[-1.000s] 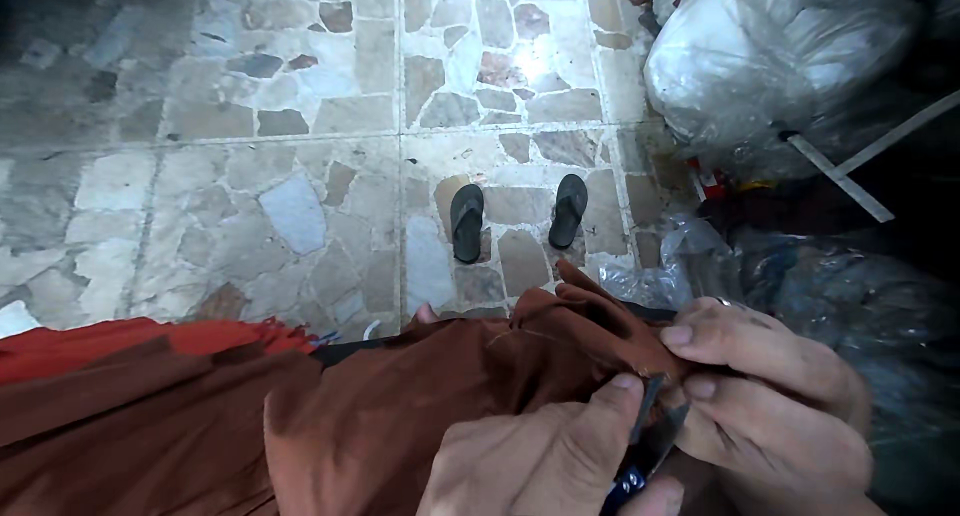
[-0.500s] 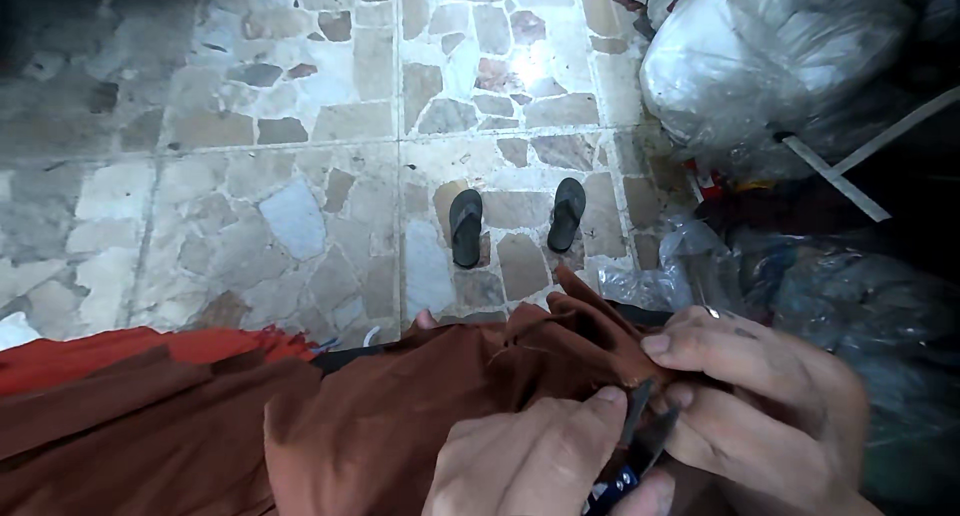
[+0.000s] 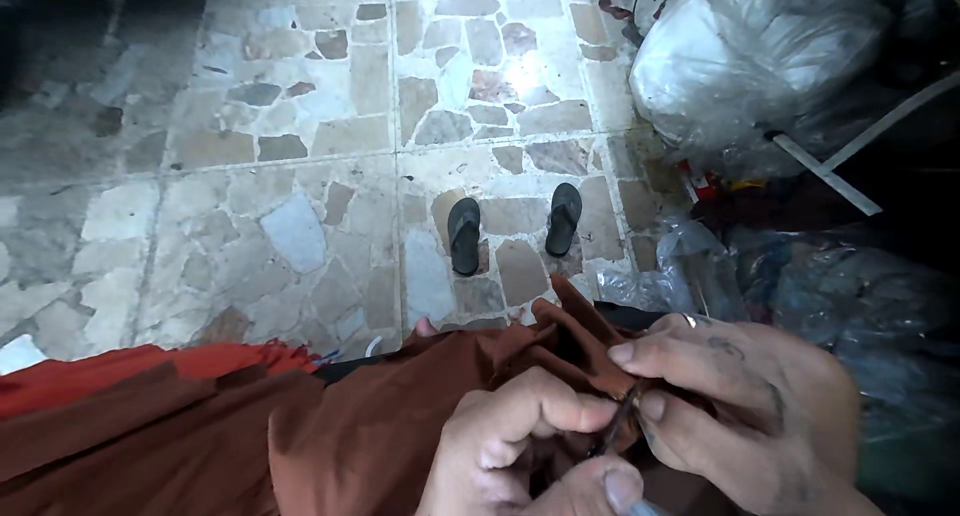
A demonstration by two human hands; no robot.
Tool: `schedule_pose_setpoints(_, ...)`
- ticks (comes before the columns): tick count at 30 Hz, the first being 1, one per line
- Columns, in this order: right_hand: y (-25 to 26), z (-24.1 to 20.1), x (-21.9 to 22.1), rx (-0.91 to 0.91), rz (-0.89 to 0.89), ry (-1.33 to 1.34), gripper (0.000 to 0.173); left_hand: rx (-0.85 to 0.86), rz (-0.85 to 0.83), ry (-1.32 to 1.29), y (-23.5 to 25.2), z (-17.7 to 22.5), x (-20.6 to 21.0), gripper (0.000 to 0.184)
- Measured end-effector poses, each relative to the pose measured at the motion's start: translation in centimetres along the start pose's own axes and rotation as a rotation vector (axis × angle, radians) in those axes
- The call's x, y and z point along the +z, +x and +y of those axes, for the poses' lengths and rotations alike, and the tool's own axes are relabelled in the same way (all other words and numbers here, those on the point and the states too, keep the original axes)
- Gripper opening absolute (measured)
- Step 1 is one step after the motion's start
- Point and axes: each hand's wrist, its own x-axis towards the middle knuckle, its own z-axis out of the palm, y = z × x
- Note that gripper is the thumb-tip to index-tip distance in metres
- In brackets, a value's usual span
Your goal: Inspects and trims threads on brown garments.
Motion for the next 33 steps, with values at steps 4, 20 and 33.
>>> schedule_pose_setpoints(4, 0.4, -0.1, 0.5, -0.037, -0.043, 0.029, 0.01, 0.039, 0.018, -0.02, 0.0, 0.1, -0.2, 0.016)
schedule_pose_setpoints(20, 1.2, 2.2, -1.4, 0.338, -0.279, 0.427, 0.026, 0.437, 0.184, 0.539, 1.7, -1.3, -4.1, 0.016)
schedule_pose_setpoints(33, 0.4, 2.0, 0.4, 0.133, 0.05, 0.193, 0.012, 0.554, 0.31, 0.346, 2.3, -2.0, -4.2, 0.016)
